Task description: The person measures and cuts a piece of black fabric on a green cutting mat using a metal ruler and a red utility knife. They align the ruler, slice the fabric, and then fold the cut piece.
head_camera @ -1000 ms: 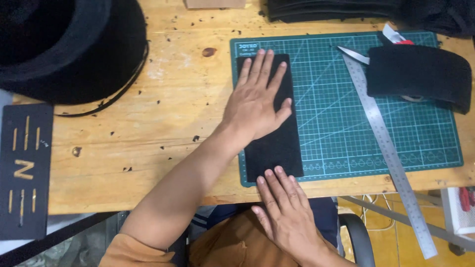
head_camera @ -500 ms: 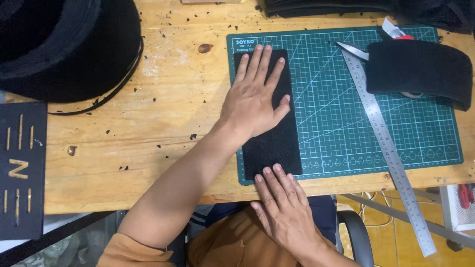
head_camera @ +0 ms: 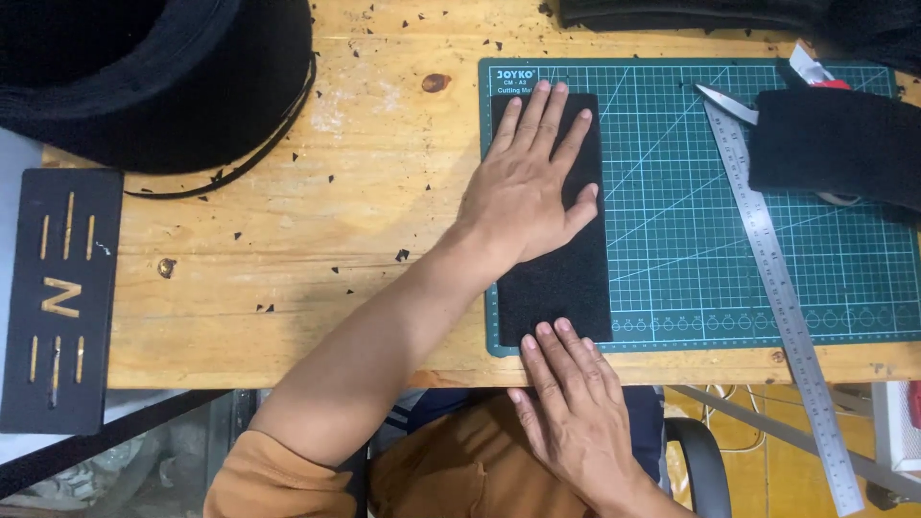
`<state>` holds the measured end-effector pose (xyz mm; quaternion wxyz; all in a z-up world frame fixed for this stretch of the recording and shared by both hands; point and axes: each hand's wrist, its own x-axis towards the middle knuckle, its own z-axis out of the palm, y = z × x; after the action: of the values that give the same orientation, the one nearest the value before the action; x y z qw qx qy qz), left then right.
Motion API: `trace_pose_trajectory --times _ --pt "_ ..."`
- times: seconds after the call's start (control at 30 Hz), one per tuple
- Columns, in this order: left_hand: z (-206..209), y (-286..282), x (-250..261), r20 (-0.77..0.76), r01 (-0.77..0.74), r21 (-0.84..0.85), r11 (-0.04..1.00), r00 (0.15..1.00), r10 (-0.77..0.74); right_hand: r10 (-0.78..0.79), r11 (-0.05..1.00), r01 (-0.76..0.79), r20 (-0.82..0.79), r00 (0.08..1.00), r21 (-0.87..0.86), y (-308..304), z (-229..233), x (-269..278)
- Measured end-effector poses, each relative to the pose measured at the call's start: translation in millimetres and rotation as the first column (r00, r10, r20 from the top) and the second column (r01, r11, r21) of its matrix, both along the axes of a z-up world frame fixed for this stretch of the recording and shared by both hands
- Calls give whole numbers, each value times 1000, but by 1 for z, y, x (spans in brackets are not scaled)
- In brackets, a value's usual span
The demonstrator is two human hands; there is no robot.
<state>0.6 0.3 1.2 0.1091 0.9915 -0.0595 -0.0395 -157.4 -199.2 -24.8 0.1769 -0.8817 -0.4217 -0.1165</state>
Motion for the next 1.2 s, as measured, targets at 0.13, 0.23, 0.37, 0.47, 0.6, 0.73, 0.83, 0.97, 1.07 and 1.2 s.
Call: trace_pose_trajectory --times 0.13,0.23,0.37,0.47,0.6,0.73,0.83,0.97,1.07,1.2 --pt "1 0 1 -12 -6 -6 1000 1000 6 2 1000 -3 -15 1000 -3 -1 -1 -1" --pt "2 0 2 -35 -1 12 1000 999 1 -1 1000 1 -20 1000 0 0 -1 0" --pt "2 1 2 -31 0 4 1000 1000 0 8 1000 -8 -24 1000 7 -1 -2 0" --pt "0 0 2 -25 -4 1 1000 1000 4 10 1000 -9 -26 1000 18 -1 -2 -1" --pt "-1 0 2 -2 -1 -5 1000 1000 1 13 1000 -12 -8 1000 3 -2 -4 -1" --pt "-2 0 2 9 8 7 1000 1000 -8 8 1000 -8 21 1000 -14 -3 -11 -6" --pt "-4 -1 3 11 4 4 1000 1000 -4 18 1000 -17 56 998 -17 -8 -16 -9" --pt "-6 -1 3 36 -3 16 1000 999 3 26 999 -24 59 998 -23 -10 -15 -10" --pt "-5 -1 3 30 1 15 1000 1000 -1 15 1000 -14 43 999 -19 -10 -16 -11" --pt "-7 -1 3 37 -4 3 1000 999 3 17 1000 -17 40 999 -15 -11 -18 -12"
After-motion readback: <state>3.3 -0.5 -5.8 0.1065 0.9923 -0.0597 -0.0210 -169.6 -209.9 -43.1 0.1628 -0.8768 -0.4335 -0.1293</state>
